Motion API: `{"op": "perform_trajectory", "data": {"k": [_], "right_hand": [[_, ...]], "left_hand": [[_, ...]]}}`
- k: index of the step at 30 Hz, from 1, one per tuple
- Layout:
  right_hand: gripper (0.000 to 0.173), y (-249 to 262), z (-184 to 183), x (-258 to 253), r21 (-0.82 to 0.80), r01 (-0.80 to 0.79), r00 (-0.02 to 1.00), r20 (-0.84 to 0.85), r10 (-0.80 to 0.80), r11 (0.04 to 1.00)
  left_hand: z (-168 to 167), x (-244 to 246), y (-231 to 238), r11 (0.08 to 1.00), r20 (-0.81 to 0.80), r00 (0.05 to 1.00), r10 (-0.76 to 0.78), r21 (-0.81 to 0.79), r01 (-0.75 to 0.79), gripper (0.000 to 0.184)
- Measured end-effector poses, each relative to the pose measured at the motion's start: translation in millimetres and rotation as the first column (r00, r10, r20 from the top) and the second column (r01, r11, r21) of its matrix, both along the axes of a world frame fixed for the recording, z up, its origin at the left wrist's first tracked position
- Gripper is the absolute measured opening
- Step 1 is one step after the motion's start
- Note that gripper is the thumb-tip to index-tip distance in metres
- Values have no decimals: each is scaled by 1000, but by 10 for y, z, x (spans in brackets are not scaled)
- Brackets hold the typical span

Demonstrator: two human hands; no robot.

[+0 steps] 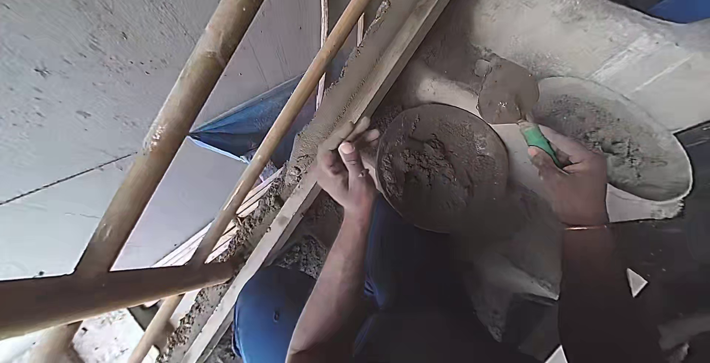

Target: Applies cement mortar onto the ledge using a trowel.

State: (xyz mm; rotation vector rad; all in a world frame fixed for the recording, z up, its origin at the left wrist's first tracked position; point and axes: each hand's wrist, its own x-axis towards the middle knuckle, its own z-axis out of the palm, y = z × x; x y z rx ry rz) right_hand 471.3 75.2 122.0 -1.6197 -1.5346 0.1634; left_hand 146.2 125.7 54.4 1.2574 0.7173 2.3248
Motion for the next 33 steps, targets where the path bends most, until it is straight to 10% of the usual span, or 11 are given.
{"op": "perform_trajectory", "data": {"k": [2, 3, 5, 6, 11, 15, 18, 23, 29, 33], "right_hand": [[44, -12, -157, 96, -17, 69, 996, 56, -68, 997], [43, -37, -240, 103, -76, 130, 983, 141, -118, 989], [40, -73, -364, 61, -216, 223, 926, 352, -137, 950], [39, -10, -377, 46, -260, 237, 896, 431, -107, 936], [42, 130, -420, -8, -470, 303, 811, 585, 36, 829], [44, 439, -343, 188, -421, 347, 767, 642, 5, 838], [40, 553, -568, 174, -472, 349, 766, 641, 44, 810], [44, 482, -829, -112, -557, 104, 720, 614, 324, 824], [35, 331, -397, -233, -261, -48, 733, 647, 211, 964], [38, 206, -390, -707, -492, -159, 774, 476, 417, 856]], "left_hand": [[-135, 449, 277, 992, -527, 850, 24, -91, -84, 23], [-283, 665, 387, 975, -823, 560, -100, -194, -112, 27], [-487, 993, 530, 918, -941, -12, -338, -326, -225, 51], [-452, 1014, 610, 908, -939, -56, -341, -313, -279, 54], [-487, 110, 242, 856, -789, 587, -179, -420, -303, 28], [-1294, -410, -562, 640, -10, 994, -104, -766, 59, 30], [-1896, -638, -1115, 381, 465, 823, 325, -861, 337, 47], [-2308, -1025, -1186, 688, 760, 446, 473, -635, 353, 70], [-2248, -1030, -899, 694, 747, 330, 577, -661, 286, 44], [-2361, -946, -782, 776, 816, 194, 544, -577, 255, 37]]}}
